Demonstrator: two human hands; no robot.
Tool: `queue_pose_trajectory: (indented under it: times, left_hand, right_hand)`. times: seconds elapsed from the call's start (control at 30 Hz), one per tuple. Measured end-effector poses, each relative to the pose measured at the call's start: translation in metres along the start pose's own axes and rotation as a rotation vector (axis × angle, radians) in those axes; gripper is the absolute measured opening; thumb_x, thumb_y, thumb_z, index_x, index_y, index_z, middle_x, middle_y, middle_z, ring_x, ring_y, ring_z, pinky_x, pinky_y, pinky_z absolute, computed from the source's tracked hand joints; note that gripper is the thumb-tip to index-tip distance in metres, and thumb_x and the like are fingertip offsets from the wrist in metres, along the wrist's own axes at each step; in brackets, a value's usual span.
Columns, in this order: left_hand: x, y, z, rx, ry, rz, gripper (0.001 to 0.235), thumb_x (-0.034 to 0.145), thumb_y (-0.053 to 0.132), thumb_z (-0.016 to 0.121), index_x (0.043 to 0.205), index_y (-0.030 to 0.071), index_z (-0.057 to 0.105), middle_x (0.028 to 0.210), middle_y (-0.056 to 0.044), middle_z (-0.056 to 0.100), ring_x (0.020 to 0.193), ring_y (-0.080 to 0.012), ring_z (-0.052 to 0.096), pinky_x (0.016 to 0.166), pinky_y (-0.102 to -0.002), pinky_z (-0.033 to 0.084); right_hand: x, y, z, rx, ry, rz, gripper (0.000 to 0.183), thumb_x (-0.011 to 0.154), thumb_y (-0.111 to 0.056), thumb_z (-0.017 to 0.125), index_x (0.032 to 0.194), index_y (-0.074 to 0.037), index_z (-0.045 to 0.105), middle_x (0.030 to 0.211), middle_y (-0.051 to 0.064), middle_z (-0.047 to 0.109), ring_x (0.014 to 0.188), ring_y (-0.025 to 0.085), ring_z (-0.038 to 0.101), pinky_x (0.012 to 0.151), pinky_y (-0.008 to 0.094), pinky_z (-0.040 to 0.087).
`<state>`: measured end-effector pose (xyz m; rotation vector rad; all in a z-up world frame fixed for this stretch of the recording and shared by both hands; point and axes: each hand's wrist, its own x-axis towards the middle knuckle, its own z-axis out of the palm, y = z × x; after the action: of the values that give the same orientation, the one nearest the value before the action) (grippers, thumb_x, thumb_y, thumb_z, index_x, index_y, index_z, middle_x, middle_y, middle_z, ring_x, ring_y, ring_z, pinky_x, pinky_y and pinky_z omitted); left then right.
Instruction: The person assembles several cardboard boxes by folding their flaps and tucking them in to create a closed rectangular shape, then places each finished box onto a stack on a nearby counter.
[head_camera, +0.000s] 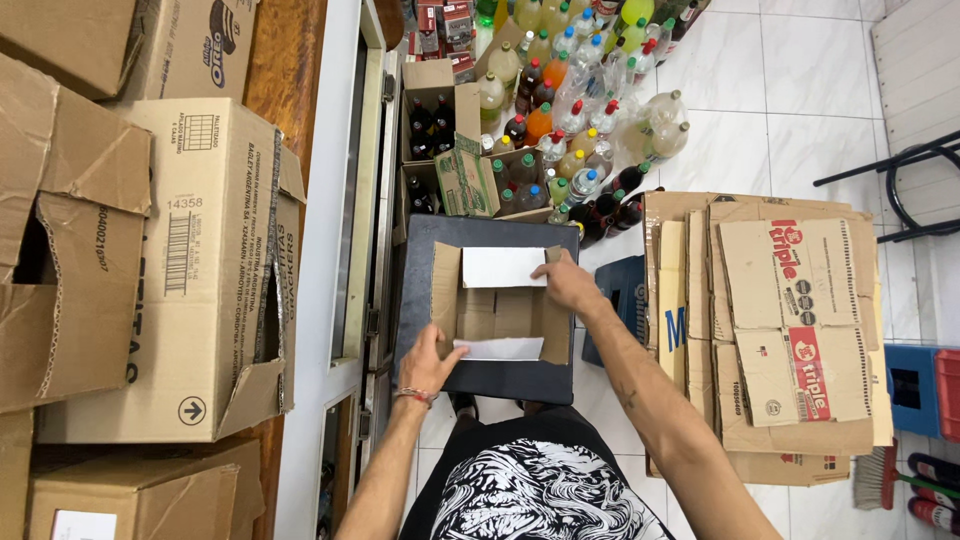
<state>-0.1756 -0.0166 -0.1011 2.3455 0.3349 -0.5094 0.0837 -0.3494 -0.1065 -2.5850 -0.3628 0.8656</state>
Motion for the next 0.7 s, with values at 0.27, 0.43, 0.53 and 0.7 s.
queue_pose_trajectory:
  times: [0.27,0.43,0.53,0.7]
  left_hand:
    - [0.012,0.091,0.034,0.057,0.413,0.172,0.133,0.095,-0.001,0.098,0.204,0.004,0.022,0.189,-0.043,0.05,0.154,-0.0668,0.071,0.122,-0.071,0.068]
    - [0.03,0.097,0.083,0.164,0.145,0.142,0.12,0.108,0.028,0.094,0.203,0.003,0.024,0.208,-0.036,0.024,0.189,-0.0574,0.031,0.153,-0.069,0.035]
    - [0.06,0.096,0.099,0.278,0.169,0.118,0.115,0.108,0.04,0.094,0.201,0.01,0.033,0.203,-0.03,0.03,0.182,-0.0531,0.038,0.145,-0.064,0.046]
    - [0.132,0.099,0.099,0.429,0.368,0.264,0.086,0.115,0.022,0.08,0.194,0.011,0.047,0.185,-0.025,0.054,0.163,-0.0496,0.06,0.125,-0.058,0.066]
  right_hand:
    - [0.001,-0.043,0.047,-0.292,-0.03,0.081,0.044,0.119,-0.02,0.08,0.158,-0.034,0.093,0.188,0.03,0.042,0.147,0.058,0.08,0.11,0.067,0.077]
    - [-0.072,-0.109,0.015,-0.122,0.058,0.054,0.1,0.118,-0.019,0.079,0.203,-0.022,0.027,0.196,0.05,0.031,0.147,0.067,0.077,0.113,0.074,0.075]
    - [-0.112,-0.122,-0.003,0.094,0.109,0.041,0.116,0.116,-0.016,0.074,0.206,-0.004,0.0,0.191,0.053,0.042,0.144,0.07,0.078,0.113,0.079,0.072]
    - [-0.109,-0.08,0.045,0.105,0.104,-0.087,0.095,0.116,-0.03,0.073,0.198,-0.002,0.034,0.194,0.041,0.051,0.158,0.064,0.072,0.124,0.074,0.068]
